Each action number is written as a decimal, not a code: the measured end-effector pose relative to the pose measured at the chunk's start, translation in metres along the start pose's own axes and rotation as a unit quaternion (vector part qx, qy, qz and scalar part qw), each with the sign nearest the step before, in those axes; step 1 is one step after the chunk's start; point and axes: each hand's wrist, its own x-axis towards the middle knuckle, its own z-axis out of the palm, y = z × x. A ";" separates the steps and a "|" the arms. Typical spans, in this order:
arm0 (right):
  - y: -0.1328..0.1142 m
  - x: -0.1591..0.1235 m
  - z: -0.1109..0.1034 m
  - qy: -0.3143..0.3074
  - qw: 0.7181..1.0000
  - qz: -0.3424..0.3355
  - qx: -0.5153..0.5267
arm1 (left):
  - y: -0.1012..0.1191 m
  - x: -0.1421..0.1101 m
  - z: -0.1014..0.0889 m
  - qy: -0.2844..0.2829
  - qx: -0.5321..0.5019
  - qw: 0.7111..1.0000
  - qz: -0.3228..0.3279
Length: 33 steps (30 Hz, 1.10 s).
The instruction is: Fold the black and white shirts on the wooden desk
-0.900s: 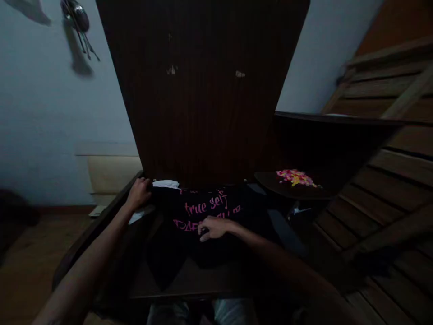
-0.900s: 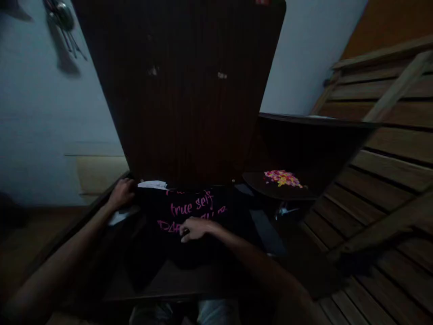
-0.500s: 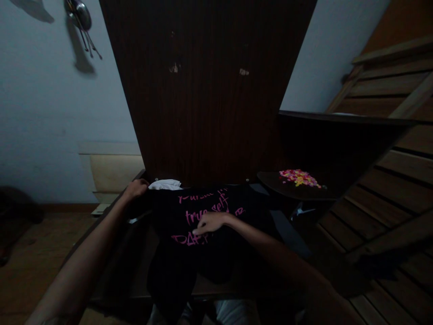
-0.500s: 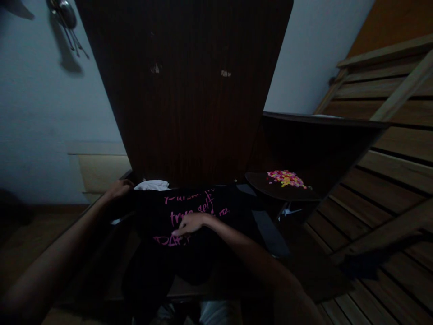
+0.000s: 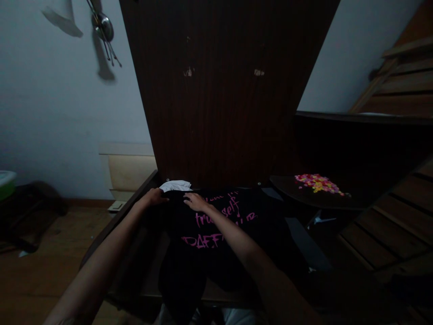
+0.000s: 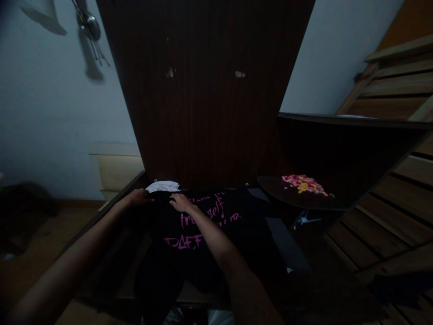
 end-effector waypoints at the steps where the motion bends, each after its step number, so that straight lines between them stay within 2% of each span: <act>1: -0.001 0.003 0.005 0.000 1.000 0.005 0.009 | -0.002 0.000 0.000 -0.006 0.001 1.000 -0.003; 4: -0.003 0.006 0.014 0.007 0.999 0.035 0.012 | -0.007 -0.001 -0.002 -0.006 -0.003 1.000 -0.024; 7: -0.005 0.004 0.013 -0.006 1.000 0.022 -0.002 | -0.010 -0.002 -0.004 0.026 -0.011 0.998 -0.047; 13: -0.008 -0.013 -0.011 -0.073 0.996 -0.043 -0.018 | -0.002 0.001 -0.007 0.123 -0.077 0.984 -0.103; 16: -0.007 -0.030 -0.038 -0.107 0.991 -0.082 -0.011 | 0.004 0.002 -0.008 0.173 -0.087 0.974 -0.115; 18: -0.002 -0.047 -0.063 -0.081 0.993 -0.078 -0.034 | 0.009 0.000 -0.008 0.208 -0.060 0.971 -0.105; 20: 0.006 -0.070 -0.092 -0.025 0.996 -0.025 -0.086 | 0.019 -0.003 -0.006 0.242 -0.010 0.968 -0.072; 23: 0.024 -0.112 -0.136 0.055 0.975 0.127 -0.176 | 0.042 -0.012 0.000 0.268 0.041 0.963 0.001; 26: 0.050 -0.154 -0.165 0.102 0.921 0.290 -0.240 | 0.073 -0.024 0.014 0.235 0.036 0.966 0.099; 28: 0.067 -0.176 -0.172 0.089 0.889 0.377 -0.244 | 0.093 -0.034 0.029 0.185 0.022 0.968 0.170; 30: 0.081 -0.192 -0.170 0.057 0.892 0.395 -0.213 | 0.107 -0.043 0.047 0.124 0.005 0.967 0.223; 33: 0.094 -0.208 -0.161 0.014 0.930 0.346 -0.123 | 0.120 -0.053 0.075 0.063 -0.020 0.958 0.278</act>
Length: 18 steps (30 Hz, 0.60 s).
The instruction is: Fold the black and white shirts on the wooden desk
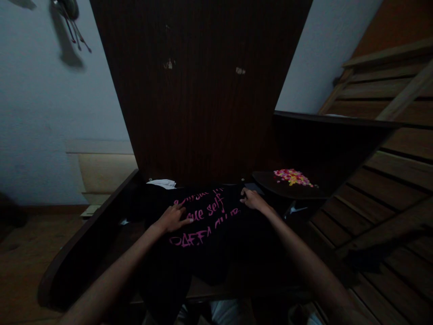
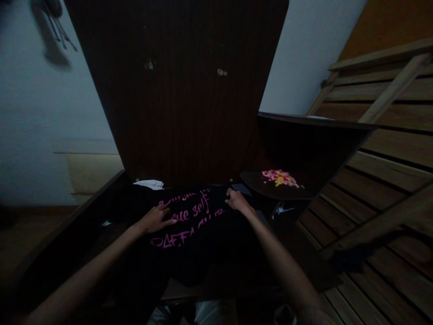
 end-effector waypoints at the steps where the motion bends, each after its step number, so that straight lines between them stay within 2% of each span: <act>1: 0.003 -0.002 0.004 -0.013 1.000 -0.014 0.020 | 0.003 -0.002 0.008 0.001 -0.005 1.000 0.011; 3: 0.007 -0.006 0.010 -0.005 1.000 -0.010 0.020 | 0.007 -0.005 0.020 0.019 -0.001 1.000 0.018; 6: 0.007 -0.010 0.015 0.072 0.995 0.043 -0.056 | 0.013 -0.008 0.030 0.035 0.007 0.999 0.006; 9: 0.002 -0.009 0.016 0.098 0.988 0.092 -0.075 | 0.018 -0.007 0.035 0.049 -0.016 0.999 -0.009; 13: -0.004 -0.004 0.004 0.109 0.991 0.057 0.045 | 0.018 -0.006 0.034 0.104 -0.140 0.984 -0.027; 16: 0.000 -0.010 -0.019 0.104 0.983 0.019 0.153 | 0.010 -0.008 0.025 0.130 -0.239 0.961 -0.037; 18: 0.007 -0.021 -0.037 0.069 0.977 0.004 0.201 | 0.002 -0.011 0.015 0.135 -0.272 0.952 -0.041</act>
